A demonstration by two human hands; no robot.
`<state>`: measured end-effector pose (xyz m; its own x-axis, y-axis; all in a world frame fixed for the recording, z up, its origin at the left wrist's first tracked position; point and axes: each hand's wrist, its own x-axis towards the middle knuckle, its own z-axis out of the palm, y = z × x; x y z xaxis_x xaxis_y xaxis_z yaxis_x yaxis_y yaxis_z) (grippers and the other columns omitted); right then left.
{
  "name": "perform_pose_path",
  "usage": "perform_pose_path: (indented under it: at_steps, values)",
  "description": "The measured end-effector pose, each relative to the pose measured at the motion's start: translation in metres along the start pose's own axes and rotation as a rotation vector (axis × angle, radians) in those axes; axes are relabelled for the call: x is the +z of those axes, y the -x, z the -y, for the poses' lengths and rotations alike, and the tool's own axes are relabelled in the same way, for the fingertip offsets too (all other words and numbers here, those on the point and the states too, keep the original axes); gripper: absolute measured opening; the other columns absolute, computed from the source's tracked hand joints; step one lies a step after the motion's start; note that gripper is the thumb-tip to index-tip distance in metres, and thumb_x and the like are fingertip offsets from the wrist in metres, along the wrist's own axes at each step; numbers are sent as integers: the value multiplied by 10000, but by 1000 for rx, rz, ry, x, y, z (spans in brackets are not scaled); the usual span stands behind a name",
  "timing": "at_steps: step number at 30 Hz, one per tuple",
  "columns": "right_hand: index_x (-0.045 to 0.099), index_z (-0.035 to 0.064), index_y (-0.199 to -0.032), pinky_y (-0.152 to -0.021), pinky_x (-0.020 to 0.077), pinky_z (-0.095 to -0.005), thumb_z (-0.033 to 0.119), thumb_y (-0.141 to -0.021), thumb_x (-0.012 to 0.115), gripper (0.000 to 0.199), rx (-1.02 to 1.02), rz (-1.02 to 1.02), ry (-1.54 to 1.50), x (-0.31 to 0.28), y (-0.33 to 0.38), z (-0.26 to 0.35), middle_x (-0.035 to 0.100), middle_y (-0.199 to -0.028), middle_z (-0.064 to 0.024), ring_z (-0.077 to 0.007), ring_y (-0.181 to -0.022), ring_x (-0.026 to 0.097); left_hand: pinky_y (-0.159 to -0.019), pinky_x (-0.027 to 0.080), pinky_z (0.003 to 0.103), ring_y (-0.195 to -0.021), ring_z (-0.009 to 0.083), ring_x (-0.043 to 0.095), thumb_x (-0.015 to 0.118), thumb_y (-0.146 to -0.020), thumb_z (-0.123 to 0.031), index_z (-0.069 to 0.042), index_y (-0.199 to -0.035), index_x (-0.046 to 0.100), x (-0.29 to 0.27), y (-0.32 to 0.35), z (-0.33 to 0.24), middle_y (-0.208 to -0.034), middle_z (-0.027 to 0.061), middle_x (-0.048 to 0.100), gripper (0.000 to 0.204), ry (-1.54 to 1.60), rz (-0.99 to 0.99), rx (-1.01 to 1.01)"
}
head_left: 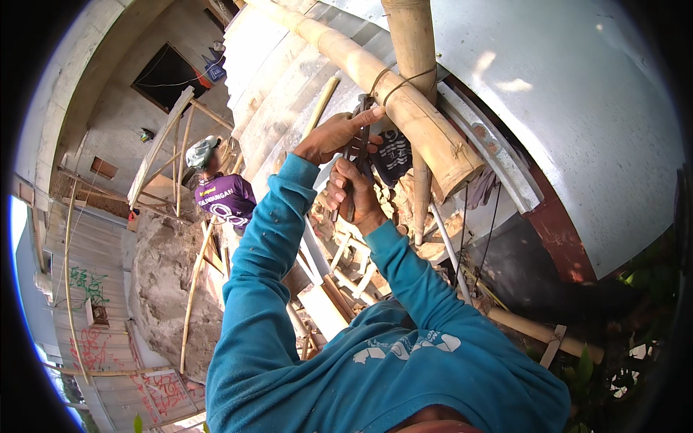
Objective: The person secures bamboo poles to a corrugated metal roof using a hammer and nails, then wraps and tightens wire around the joints with pliers. Another worker is visible nearby on the roof.
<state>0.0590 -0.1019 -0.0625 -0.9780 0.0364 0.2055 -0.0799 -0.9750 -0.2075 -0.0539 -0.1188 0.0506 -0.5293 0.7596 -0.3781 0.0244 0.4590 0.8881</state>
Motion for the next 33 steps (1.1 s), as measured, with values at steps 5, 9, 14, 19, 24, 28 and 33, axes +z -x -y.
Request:
perform_pose_path:
  at_steps: [5, 9, 14, 19, 24, 28, 33]
  values:
    - [552, 89, -909, -524, 537, -332, 330, -916, 734, 302, -69, -70, 204, 0, 4, -4, 566, -708, -16, -161, -565, 600, -480, 450, 280, -523, 149, 516, 678, -907, -595, 31, -1047, 554, 23, 3, 5, -680, 34, 536, 653, 321, -206, -14]
    - [547, 43, -976, -539, 541, -282, 296, -924, 705, 302, -106, -129, 400, -14, -6, -14, 613, -751, -61, -156, -587, 621, -450, 413, 277, -503, 136, 501, 640, -927, -619, 35, -939, 558, 24, -3, 2, -650, 33, 531, 659, -13, -361, 78]
    - [546, 35, -1072, -753, 546, -307, 276, -993, 592, 258, -394, -504, 456, -4, -24, -67, 627, -914, -85, -170, -862, 651, -640, 507, 545, -738, 501, 666, 530, -949, -663, 144, -942, 545, 30, -14, 21, -777, 366, 641, 808, -681, -759, 307]
    - [586, 15, -1197, -866, 545, -358, 206, -1063, 418, 287, -337, -435, 372, -10, -40, -83, 667, -1015, -91, -201, -915, 676, -613, 520, 535, -751, 476, 690, 588, -950, -603, 153, -1121, 479, 29, 2, 19, -760, 333, 660, 783, -892, -802, 363]
    - [552, 85, -966, -614, 421, -310, 405, -1061, 481, 342, -25, -186, 25, 21, -23, -40, 426, -709, 17, -120, -624, 442, -800, 569, 495, -907, 455, 718, 682, -825, -706, 85, -1428, 289, 28, 64, -30, -958, 299, 717, 1069, -1023, -744, 339]
    - [538, 126, -861, -519, 306, -249, 504, -1029, 512, 415, 75, 127, -92, 25, 2, -19, 293, -617, 72, -69, -544, 302, -970, 519, 445, -1097, 385, 676, 566, -842, -801, 97, -1443, 356, -24, 57, -12, -1171, 314, 667, 1100, -448, -311, 100]
    - [605, 112, -833, -501, 318, -276, 435, -984, 641, 358, 295, 221, 72, -15, 14, 10, 263, -591, 71, -79, -530, 300, -610, 581, 366, -602, 239, 645, 507, -923, -738, -6, -980, 601, 21, 12, 39, -694, 110, 632, 740, 643, 289, 119]
